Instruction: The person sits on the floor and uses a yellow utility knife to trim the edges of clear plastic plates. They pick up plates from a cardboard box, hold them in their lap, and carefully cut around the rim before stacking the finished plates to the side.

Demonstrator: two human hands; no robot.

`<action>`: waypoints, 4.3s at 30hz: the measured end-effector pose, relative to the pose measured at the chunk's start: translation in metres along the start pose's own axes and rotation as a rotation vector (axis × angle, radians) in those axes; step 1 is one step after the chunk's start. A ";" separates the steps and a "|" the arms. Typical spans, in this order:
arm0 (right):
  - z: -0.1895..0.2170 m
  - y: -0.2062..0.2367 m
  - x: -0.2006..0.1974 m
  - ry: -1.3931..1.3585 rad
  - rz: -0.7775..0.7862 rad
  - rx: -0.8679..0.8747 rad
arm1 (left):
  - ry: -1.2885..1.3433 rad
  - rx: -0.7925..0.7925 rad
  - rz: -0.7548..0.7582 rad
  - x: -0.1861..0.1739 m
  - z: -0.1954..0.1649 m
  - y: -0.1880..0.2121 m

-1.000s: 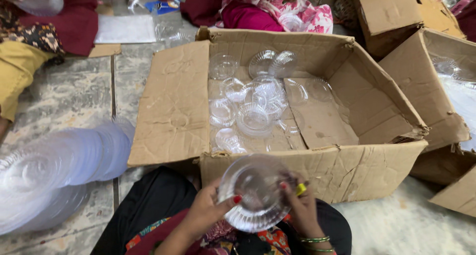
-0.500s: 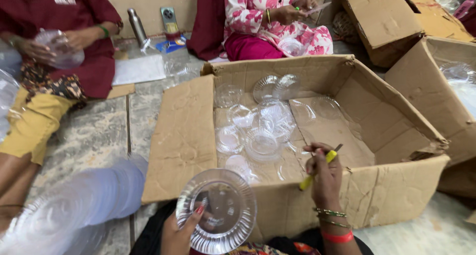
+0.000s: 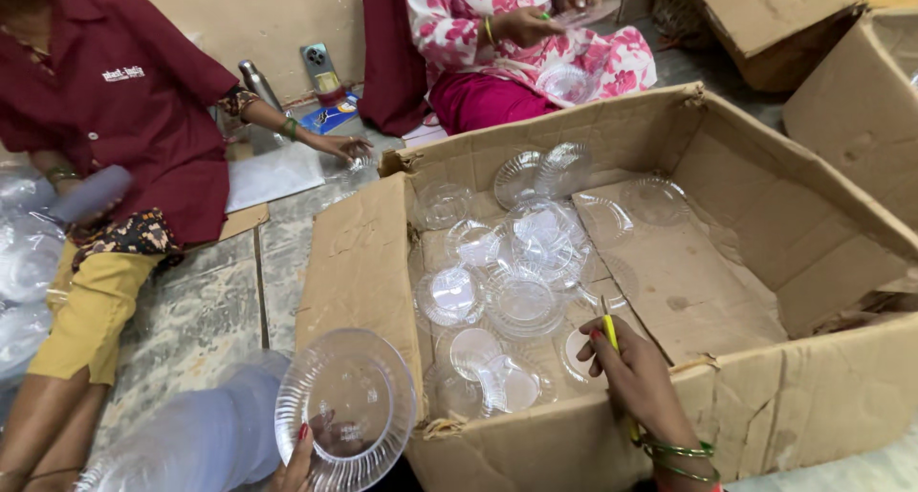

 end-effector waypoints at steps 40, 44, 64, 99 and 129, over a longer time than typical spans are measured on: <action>0.017 0.000 -0.019 -0.128 0.089 0.051 | -0.049 -0.095 0.024 0.059 0.070 -0.038; 0.017 0.000 -0.021 -0.111 0.088 0.049 | -0.041 -0.084 0.025 0.058 0.071 -0.035; -0.017 -0.004 0.007 -0.266 0.087 -0.054 | 0.353 0.041 0.001 0.080 0.059 0.050; -0.021 -0.005 0.004 -0.221 0.115 0.045 | -1.441 0.611 -0.540 -0.072 -0.148 0.046; -0.002 -0.003 -0.009 -0.208 0.121 0.029 | -1.512 0.278 0.285 0.224 0.020 0.025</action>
Point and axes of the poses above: each hand's wrist, its own y-axis away from the middle knuckle, its own x-axis out of the palm, z = x × y, the point moved 5 cm from there along -y, towards the middle knuckle, and after that the axes turned 14 degrees about y, right-handed, at the moved point
